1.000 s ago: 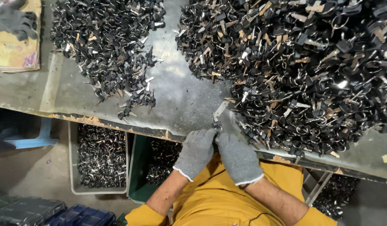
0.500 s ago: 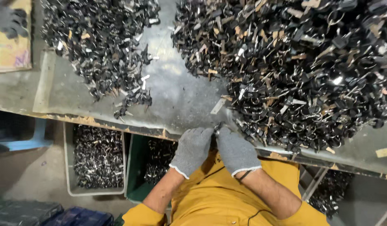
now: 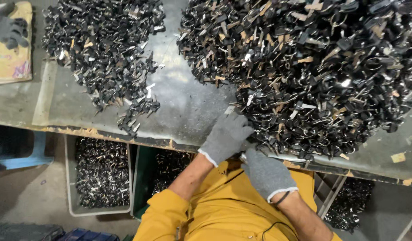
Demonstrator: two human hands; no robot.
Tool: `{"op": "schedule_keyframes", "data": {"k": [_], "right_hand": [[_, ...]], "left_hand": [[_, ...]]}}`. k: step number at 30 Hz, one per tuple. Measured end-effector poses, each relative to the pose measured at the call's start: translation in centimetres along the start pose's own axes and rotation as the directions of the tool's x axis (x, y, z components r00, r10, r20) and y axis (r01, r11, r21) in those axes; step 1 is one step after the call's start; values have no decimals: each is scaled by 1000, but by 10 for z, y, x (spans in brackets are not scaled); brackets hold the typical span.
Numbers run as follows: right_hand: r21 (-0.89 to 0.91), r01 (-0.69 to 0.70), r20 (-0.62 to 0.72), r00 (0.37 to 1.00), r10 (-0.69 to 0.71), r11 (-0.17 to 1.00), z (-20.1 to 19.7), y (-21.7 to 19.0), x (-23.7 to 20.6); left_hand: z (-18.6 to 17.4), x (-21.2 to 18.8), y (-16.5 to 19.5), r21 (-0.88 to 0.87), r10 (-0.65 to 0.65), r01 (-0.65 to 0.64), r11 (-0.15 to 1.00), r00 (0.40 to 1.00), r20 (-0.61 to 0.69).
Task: The person sits at a workbench covered with large piles of small black metal parts and sorts them one at a time, picking items from the pile, briefly handling each, and dropping selected pieces into plastic bins below the table edge.
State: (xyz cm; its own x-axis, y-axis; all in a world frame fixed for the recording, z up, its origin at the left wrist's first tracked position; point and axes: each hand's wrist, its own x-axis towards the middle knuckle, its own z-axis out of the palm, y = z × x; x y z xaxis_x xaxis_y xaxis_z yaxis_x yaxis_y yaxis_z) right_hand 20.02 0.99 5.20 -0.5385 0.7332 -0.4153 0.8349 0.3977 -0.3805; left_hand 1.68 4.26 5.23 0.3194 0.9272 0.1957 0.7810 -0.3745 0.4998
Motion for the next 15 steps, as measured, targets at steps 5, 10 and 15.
{"op": "schedule_keyframes", "data": {"k": [5,10,15], "right_hand": [[60,-139,-43,989,142,988,-11,-1,10],[29,-72,-179,981,76,997,5,-11,22],[-224,-49,-84,996,30,973,16,-15,31]], "left_hand": [[-1,-34,10,-507,-312,184,842,933,-178],[-6,-52,12,-543,-515,408,734,855,-53],[-8,-55,8,-552,-493,373,746,866,-80]]}}
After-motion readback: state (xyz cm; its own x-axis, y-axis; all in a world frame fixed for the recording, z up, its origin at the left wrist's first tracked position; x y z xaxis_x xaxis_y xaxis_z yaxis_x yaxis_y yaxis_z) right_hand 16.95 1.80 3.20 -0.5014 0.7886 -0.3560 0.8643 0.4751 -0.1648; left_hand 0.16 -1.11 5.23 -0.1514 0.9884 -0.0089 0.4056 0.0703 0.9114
